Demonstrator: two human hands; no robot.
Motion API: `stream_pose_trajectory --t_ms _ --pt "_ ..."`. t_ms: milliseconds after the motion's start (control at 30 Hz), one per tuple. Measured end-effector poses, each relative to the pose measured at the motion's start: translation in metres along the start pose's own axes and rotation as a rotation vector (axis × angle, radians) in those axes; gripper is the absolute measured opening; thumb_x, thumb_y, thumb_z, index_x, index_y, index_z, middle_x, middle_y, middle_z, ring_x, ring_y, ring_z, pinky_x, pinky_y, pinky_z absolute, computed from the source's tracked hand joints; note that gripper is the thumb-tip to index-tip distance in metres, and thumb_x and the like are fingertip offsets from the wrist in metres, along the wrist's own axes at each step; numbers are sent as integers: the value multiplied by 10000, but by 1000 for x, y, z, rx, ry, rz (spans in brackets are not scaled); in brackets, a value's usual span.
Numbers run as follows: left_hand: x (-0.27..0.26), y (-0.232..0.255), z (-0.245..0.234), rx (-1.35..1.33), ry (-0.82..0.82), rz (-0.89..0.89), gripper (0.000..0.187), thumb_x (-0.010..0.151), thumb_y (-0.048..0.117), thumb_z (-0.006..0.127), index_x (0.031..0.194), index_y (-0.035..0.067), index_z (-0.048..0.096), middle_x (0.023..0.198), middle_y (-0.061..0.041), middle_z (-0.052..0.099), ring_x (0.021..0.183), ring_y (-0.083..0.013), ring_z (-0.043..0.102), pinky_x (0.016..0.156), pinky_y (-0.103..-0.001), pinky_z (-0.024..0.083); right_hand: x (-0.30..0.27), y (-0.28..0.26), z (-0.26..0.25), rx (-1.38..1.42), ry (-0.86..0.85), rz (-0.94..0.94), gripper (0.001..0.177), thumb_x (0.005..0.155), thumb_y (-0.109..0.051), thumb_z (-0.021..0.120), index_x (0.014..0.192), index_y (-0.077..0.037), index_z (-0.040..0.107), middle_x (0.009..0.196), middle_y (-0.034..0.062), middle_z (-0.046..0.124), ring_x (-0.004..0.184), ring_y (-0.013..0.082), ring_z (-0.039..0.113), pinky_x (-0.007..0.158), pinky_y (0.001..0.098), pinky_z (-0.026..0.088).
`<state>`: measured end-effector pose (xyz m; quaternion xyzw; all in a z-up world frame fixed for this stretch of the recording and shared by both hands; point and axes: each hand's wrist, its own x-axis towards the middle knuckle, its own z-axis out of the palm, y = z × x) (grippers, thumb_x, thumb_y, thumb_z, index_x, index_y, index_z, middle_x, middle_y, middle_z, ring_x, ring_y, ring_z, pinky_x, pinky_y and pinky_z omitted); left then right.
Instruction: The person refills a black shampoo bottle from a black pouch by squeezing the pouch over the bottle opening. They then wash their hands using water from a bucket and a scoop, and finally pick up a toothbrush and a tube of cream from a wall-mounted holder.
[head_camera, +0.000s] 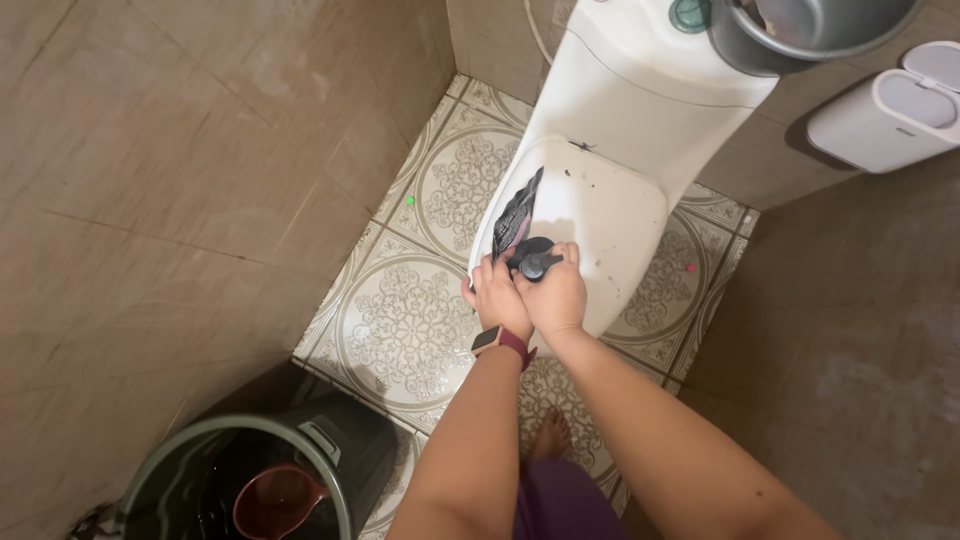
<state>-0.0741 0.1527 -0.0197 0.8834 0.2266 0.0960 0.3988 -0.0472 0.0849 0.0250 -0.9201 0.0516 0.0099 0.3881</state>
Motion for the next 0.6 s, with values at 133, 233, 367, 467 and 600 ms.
stream_pose_trajectory --t_ms 133,233,367,467,600 --pt "2 -6 7 61 25 61 414 888 121 594 1299 113 645 1298 -116 581 1286 -289 489 1170 -564 184 0 -1 -1 12 6 5 392 742 -224 861 989 -52 611 1110 108 590 860 377 678 730 463 541" --pt "6 -5 6 65 48 156 377 900 182 638 1266 98 674 1311 -152 579 1274 -318 481 1131 -551 225 -3 15 -6 107 87 -151 282 795 -213 831 999 -80 690 1110 104 608 879 344 698 761 430 564" --pt "3 28 -9 21 -101 117 410 824 267 700 1205 117 707 1264 -123 613 1233 -305 515 1110 -514 289 7 29 -24 165 113 -237 263 850 -226 814 991 -35 700 1108 107 630 897 324 697 774 397 568" --pt "12 74 -25 -29 -173 194 433 797 308 717 1190 127 715 1229 -109 629 1226 -299 537 1091 -487 345 17 25 -65 180 192 -295 256 813 -212 824 975 -35 737 1017 134 646 891 336 689 772 402 551" --pt "16 151 -40 -72 -176 483 537 701 331 805 1186 117 718 1238 -170 588 1223 -377 488 1021 -522 370 38 7 -147 53 358 -453 212 829 -211 839 916 -38 753 981 135 700 923 354 681 820 419 545"
